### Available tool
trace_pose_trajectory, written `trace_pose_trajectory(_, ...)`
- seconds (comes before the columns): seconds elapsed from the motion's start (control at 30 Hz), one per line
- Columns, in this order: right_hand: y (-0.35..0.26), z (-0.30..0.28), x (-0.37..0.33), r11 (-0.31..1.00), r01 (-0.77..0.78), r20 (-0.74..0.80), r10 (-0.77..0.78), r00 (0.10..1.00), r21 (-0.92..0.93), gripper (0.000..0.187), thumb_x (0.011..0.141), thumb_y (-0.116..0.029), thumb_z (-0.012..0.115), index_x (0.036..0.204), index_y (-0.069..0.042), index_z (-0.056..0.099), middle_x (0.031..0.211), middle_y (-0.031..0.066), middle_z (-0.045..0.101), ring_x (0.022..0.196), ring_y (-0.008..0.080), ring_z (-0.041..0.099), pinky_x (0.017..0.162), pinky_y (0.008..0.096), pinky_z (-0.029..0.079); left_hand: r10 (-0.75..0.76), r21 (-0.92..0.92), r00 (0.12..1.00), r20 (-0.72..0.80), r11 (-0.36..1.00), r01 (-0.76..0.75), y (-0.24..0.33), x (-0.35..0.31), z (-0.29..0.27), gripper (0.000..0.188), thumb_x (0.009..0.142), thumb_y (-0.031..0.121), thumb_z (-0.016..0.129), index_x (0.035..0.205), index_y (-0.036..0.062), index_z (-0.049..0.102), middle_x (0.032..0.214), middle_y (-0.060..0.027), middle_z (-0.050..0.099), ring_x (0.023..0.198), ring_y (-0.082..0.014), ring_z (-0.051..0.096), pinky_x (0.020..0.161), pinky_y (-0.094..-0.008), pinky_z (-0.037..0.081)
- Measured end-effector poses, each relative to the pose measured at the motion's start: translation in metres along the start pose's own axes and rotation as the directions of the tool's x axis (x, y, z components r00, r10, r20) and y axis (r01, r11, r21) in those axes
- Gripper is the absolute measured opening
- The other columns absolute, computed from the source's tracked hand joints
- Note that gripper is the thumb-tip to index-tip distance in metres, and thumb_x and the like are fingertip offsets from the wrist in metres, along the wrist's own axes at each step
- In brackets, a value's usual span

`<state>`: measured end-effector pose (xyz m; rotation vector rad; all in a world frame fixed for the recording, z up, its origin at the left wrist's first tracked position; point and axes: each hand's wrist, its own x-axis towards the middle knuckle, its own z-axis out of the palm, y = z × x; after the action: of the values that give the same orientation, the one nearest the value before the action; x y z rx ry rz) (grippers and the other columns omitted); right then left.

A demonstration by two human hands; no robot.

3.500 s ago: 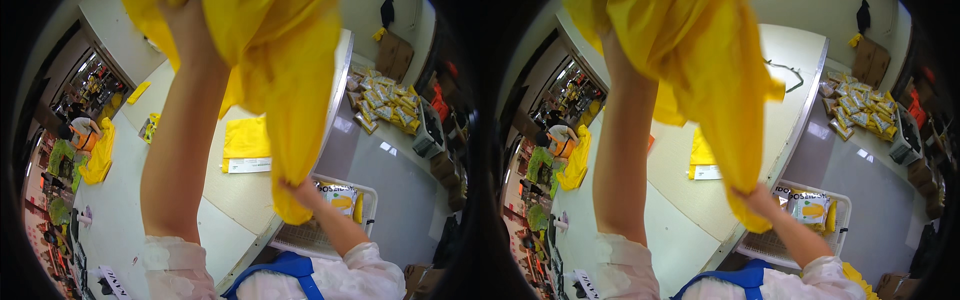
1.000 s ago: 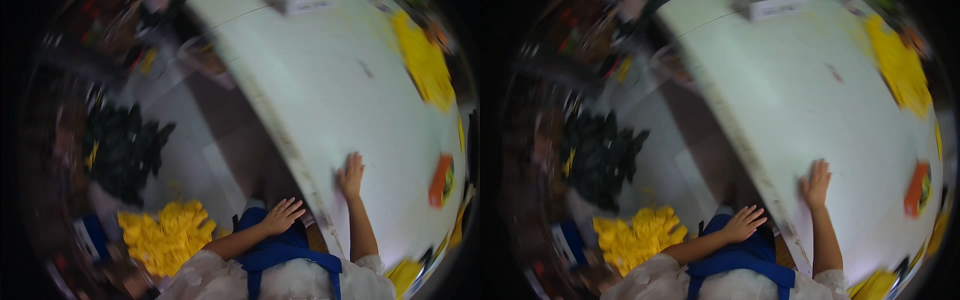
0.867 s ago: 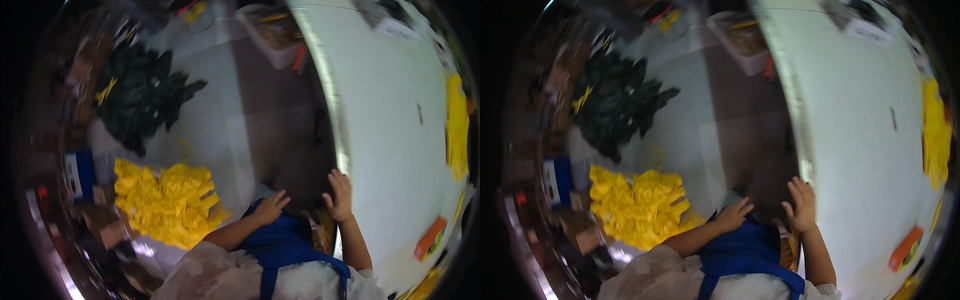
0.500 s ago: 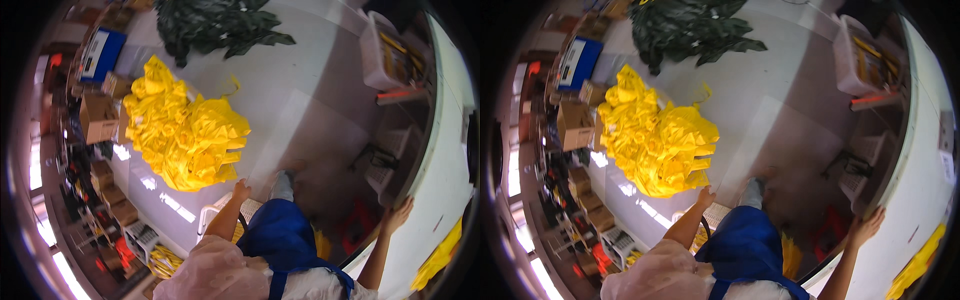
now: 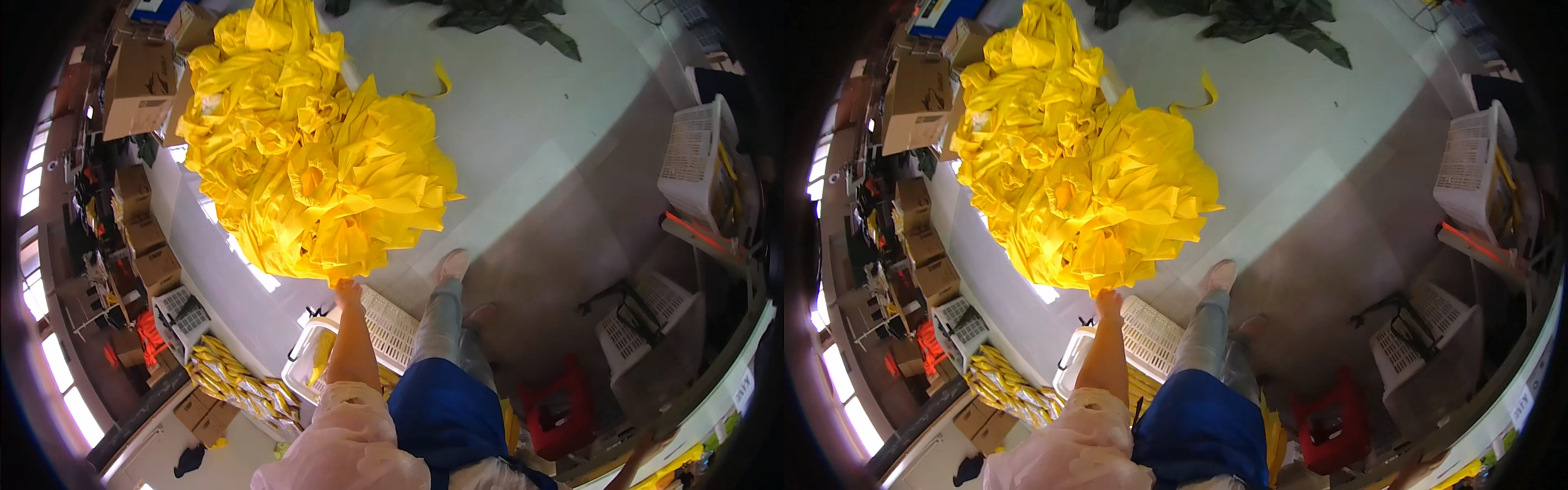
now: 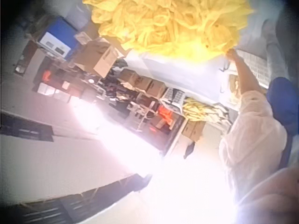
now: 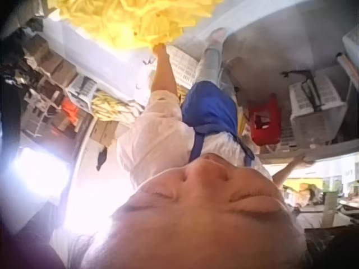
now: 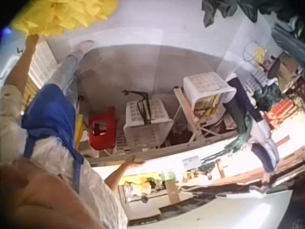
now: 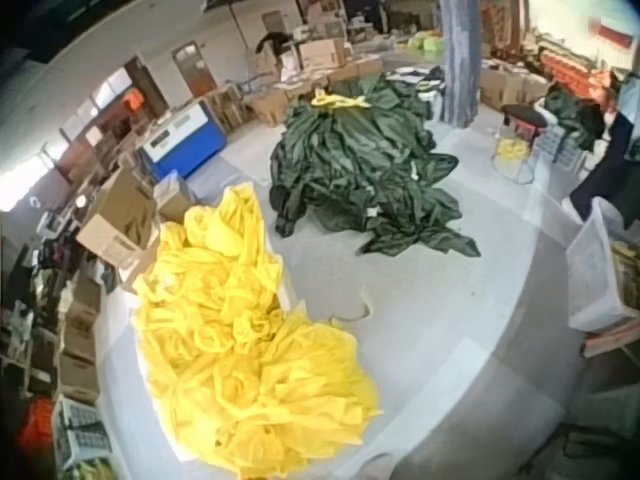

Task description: The person uses scissors to cut a large yellow fabric on a table, repeatedly trimming edges and removing small pieces. The person folds and repositions the fabric multiple times to access different sections for cutting.

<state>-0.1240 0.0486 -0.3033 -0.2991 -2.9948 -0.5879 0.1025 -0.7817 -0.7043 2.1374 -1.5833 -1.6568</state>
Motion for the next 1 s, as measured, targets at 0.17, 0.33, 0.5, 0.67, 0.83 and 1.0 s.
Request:
trace_pose_trajectory(0.17,0.018,-0.003,-0.017,0.964,-0.251,0.238,0.226,0.945,0.082,0.087,0.075,-0.023,0.070,0.144,-0.010,0.019,0.137,0.0255,0.028,0.118,0.0372,0.042,0.093,0.0512,0.043,0.145,-0.945,0.981,0.131,0.317,0.079,0.114,-0.011,0.031,0.035,0.094,0.032,0.050,0.124,0.0141,0.047,0.127,-0.0041,0.050,0.112,-0.0273,0.052,0.096,-0.0445,0.044)
trace_pose_trajectory(0.33,0.009,-0.002,-0.007,0.955,-0.291,0.244,0.294,0.924,-0.048,0.087,0.073,-0.027,0.071,0.143,-0.009,0.021,0.135,0.0255,0.031,0.116,0.0385,0.043,0.092,0.0526,0.043,0.024,-0.951,0.997,0.069,0.303,0.058,0.135,0.029,0.051,0.036,0.094,0.033,0.050,0.124,0.0141,0.047,0.127,-0.0043,0.050,0.112,-0.0272,0.052,0.096,-0.0445,0.044)
trace_pose_trajectory(0.5,0.009,0.002,0.006,0.960,-0.259,0.219,0.277,0.936,-0.106,0.087,0.073,-0.033,0.070,0.142,-0.010,0.023,0.132,0.0256,0.034,0.113,0.0397,0.044,0.090,0.0543,0.044,-0.060,-0.935,0.998,0.016,0.353,0.036,0.134,0.039,0.059,0.036,0.094,0.033,0.050,0.125,0.0140,0.047,0.127,-0.0046,0.050,0.112,-0.0271,0.052,0.095,-0.0445,0.045)
trace_pose_trajectory(0.67,0.020,0.013,0.020,0.964,-0.224,0.183,0.248,0.951,-0.142,0.086,0.073,-0.038,0.069,0.141,-0.010,0.025,0.130,0.0257,0.036,0.111,0.0408,0.046,0.087,0.0559,0.045,-0.074,-0.917,0.997,-0.011,0.398,0.020,0.128,0.038,0.055,0.037,0.094,0.033,0.050,0.125,0.0139,0.046,0.127,-0.0048,0.050,0.112,-0.0270,0.052,0.095,-0.0445,0.045)
trace_pose_trajectory(0.83,0.035,0.022,0.019,0.962,-0.205,0.133,0.231,0.964,-0.182,0.086,0.073,-0.044,0.069,0.140,-0.010,0.027,0.127,0.0258,0.039,0.108,0.0420,0.047,0.085,0.0575,0.045,-0.040,-0.899,0.999,-0.028,0.438,-0.008,0.138,0.043,0.056,0.038,0.094,0.034,0.050,0.126,0.0138,0.046,0.128,-0.0051,0.050,0.112,-0.0268,0.052,0.095,-0.0446,0.045)
trace_pose_trajectory(1.0,0.037,0.018,0.015,0.954,-0.183,0.088,0.209,0.974,-0.239,0.087,0.073,-0.050,0.068,0.139,-0.010,0.029,0.125,0.0259,0.041,0.106,0.0432,0.049,0.083,0.0592,0.046,0.003,-0.879,0.999,-0.033,0.475,-0.031,0.150,0.046,0.062,0.038,0.094,0.034,0.050,0.126,0.0137,0.046,0.128,-0.0053,0.050,0.112,-0.0267,0.052,0.095,-0.0446,0.045)
